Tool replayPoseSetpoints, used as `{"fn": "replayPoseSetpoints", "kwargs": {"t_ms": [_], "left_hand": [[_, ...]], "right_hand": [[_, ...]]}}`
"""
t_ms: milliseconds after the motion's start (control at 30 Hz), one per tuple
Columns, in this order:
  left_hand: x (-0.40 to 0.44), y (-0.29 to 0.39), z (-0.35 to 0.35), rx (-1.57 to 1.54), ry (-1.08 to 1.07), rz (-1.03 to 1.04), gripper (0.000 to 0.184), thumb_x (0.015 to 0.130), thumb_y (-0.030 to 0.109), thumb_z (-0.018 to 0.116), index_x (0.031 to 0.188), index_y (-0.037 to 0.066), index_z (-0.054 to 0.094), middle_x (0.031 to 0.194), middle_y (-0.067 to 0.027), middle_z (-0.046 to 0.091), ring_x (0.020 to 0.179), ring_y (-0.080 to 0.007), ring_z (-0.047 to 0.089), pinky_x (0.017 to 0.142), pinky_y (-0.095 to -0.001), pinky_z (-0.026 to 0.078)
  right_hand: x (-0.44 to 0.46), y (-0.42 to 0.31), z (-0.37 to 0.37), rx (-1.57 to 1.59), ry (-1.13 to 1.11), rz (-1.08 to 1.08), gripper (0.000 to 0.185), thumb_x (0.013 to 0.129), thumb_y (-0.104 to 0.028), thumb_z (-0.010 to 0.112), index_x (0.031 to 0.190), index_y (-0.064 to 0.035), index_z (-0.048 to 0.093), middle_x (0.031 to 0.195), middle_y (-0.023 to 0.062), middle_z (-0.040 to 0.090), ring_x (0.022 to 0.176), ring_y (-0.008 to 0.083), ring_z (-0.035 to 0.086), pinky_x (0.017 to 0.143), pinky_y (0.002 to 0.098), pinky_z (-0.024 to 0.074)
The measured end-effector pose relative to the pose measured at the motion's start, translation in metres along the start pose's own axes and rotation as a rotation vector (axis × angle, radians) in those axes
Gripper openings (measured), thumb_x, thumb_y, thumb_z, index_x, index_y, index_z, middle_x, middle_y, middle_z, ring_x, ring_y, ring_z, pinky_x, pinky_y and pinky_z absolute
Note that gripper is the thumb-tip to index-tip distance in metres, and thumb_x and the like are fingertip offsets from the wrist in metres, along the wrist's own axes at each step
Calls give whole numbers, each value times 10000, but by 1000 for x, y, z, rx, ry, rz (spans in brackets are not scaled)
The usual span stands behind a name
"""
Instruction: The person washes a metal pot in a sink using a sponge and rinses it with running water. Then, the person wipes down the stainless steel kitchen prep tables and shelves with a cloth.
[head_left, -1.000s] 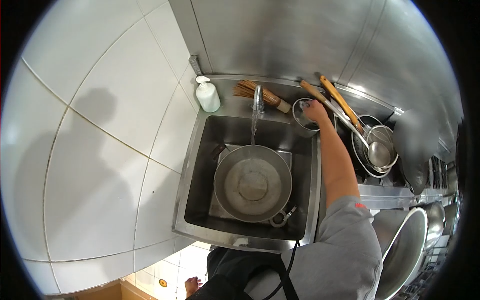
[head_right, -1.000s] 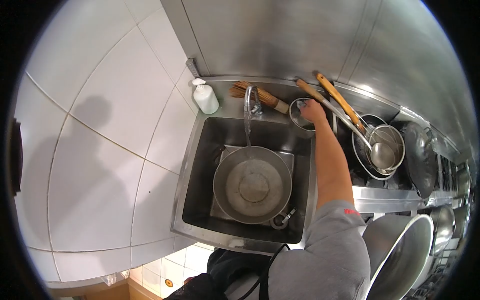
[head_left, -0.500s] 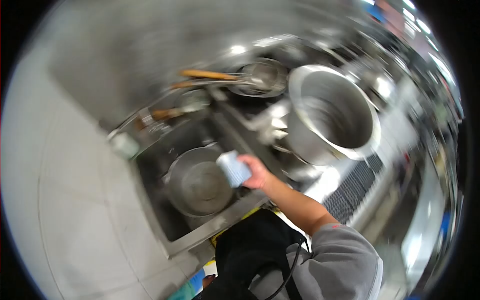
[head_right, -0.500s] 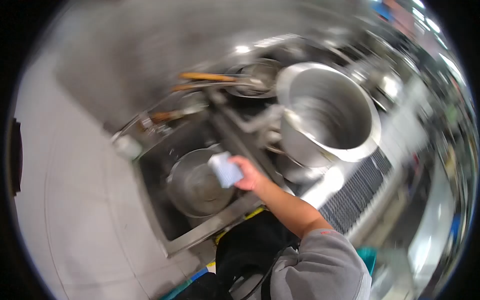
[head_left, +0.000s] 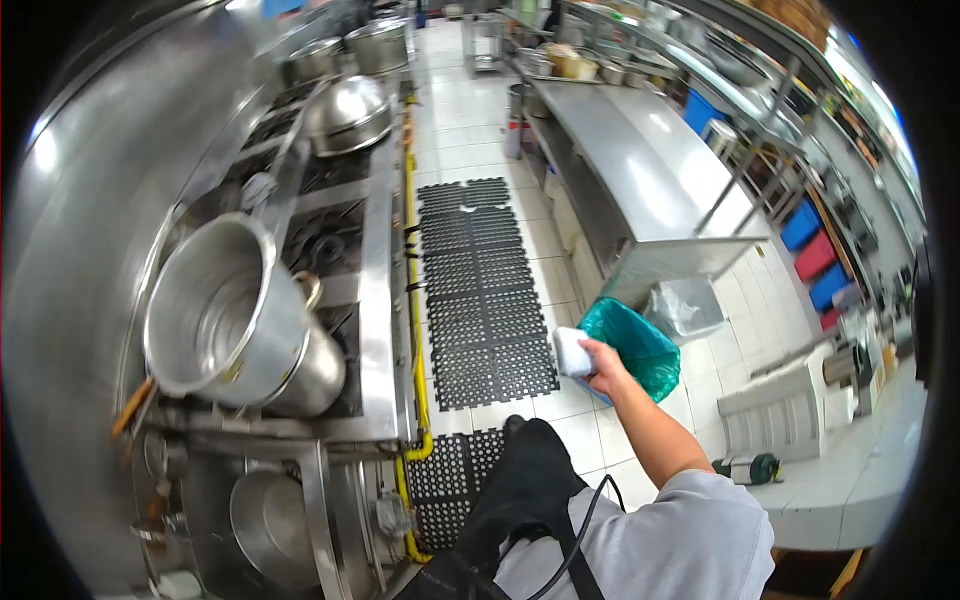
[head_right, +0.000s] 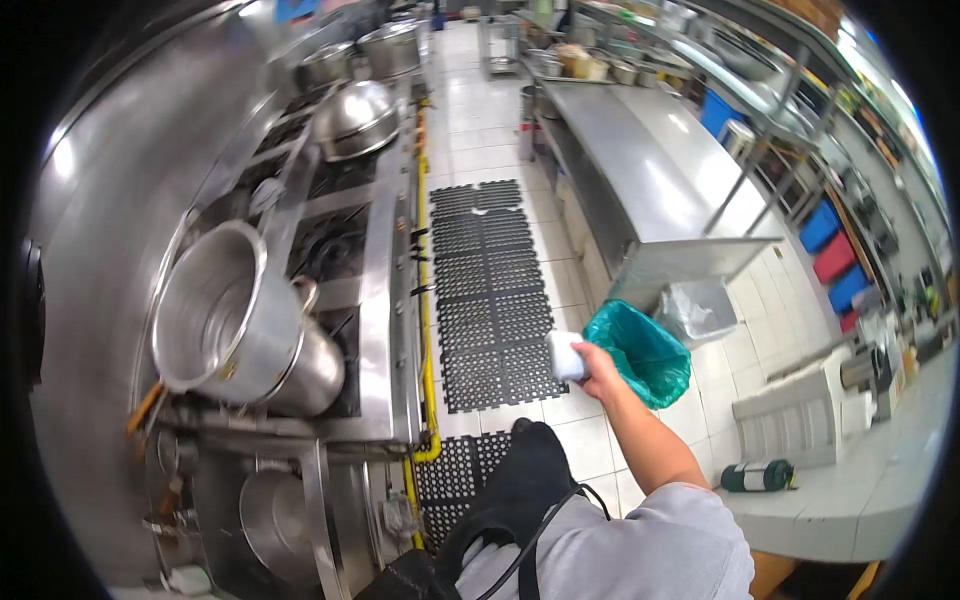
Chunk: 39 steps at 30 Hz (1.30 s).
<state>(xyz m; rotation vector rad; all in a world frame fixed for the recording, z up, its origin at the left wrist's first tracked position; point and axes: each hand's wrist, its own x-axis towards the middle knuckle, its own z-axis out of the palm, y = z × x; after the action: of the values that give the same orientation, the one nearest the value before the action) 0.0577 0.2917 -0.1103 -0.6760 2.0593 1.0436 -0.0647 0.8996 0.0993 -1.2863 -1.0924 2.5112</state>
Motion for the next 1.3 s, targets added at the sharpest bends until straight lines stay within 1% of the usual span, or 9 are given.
{"fn": "replayPoseSetpoints", "kwargs": {"t_ms": [300, 367, 433, 567, 833, 933, 1100, 1200, 1300], "left_hand": [[54, 237, 51, 364, -129, 95, 235, 899, 183, 598, 836, -36, 656, 727, -87, 686, 629, -168, 631, 568, -305, 495], [68, 278, 68, 381, -134, 99, 237, 899, 186, 599, 830, -33, 659, 723, -83, 686, 628, -164, 630, 567, -303, 493], [111, 285, 82, 125, -164, 451, 231, 895, 168, 601, 830, -46, 663, 689, -68, 663, 585, -157, 603, 559, -311, 482], [123, 339, 89, 71, -169, 241, 224, 888, 167, 606, 800, -31, 664, 653, -54, 641, 559, -142, 583, 532, -305, 466], [195, 451, 120, 574, -254, 325, 211, 904, 158, 586, 789, -10, 639, 688, -63, 645, 549, -161, 582, 505, -313, 472], [244, 513, 132, 751, -349, 435, 209, 905, 163, 585, 802, -11, 637, 712, -68, 653, 552, -173, 585, 511, -322, 486], [318, 691, 147, 997, -522, 1099, 208, 908, 172, 583, 825, -12, 633, 752, -78, 667, 555, -193, 590, 521, -337, 509], [351, 816, 170, 188, -608, 443, 185, 957, 186, 559, 878, 31, 621, 711, -57, 646, 582, -114, 594, 490, -243, 457], [336, 922, 193, 171, -446, 425, 179, 979, 204, 546, 967, 37, 612, 767, -56, 656, 613, -111, 606, 501, -237, 474]], "right_hand": [[96, -204, -81, -217, 396, -581, 782, 776, -131, 719, 1427, -59, 290, 1251, 232, 529, 1065, 268, 589, 841, 395, 510], [130, -236, -95, -291, 491, -671, 786, 765, -135, 722, 1421, -49, 298, 1270, 241, 514, 1117, 292, 561, 900, 398, 483], [167, -264, -109, -417, 603, -769, 787, 748, -140, 727, 1408, -24, 315, 1331, 260, 460, 1254, 349, 461, 1045, 398, 385], [207, -306, -115, -550, 705, -839, 800, 738, -137, 724, 1412, -23, 307, 1355, 276, 436, 1266, 384, 452, 1053, 408, 383], [295, -349, -133, -1506, 933, -876, 485, 889, -118, 511, 1363, -28, 460, 1434, 255, 401, 1316, 459, 375, 1088, 496, 327], [335, -353, -105, -1448, 1253, -1009, 467, 908, -137, 502, 1355, -7, 466, 1407, 228, 448, 1305, 443, 397, 1087, 512, 320], [316, -343, -55, -1473, 778, -1110, 469, 874, -172, 570, 1305, -4, 497, 1335, 236, 495, 1278, 419, 427, 1084, 477, 343], [292, -333, -72, -1452, 831, -1032, 477, 853, -152, 593, 1297, -3, 502, 1328, 232, 498, 1264, 424, 434, 1073, 472, 362], [296, -350, -90, -1464, 979, -968, 479, 844, -141, 598, 1294, -6, 508, 1343, 224, 489, 1261, 431, 432, 1070, 474, 366]]}}
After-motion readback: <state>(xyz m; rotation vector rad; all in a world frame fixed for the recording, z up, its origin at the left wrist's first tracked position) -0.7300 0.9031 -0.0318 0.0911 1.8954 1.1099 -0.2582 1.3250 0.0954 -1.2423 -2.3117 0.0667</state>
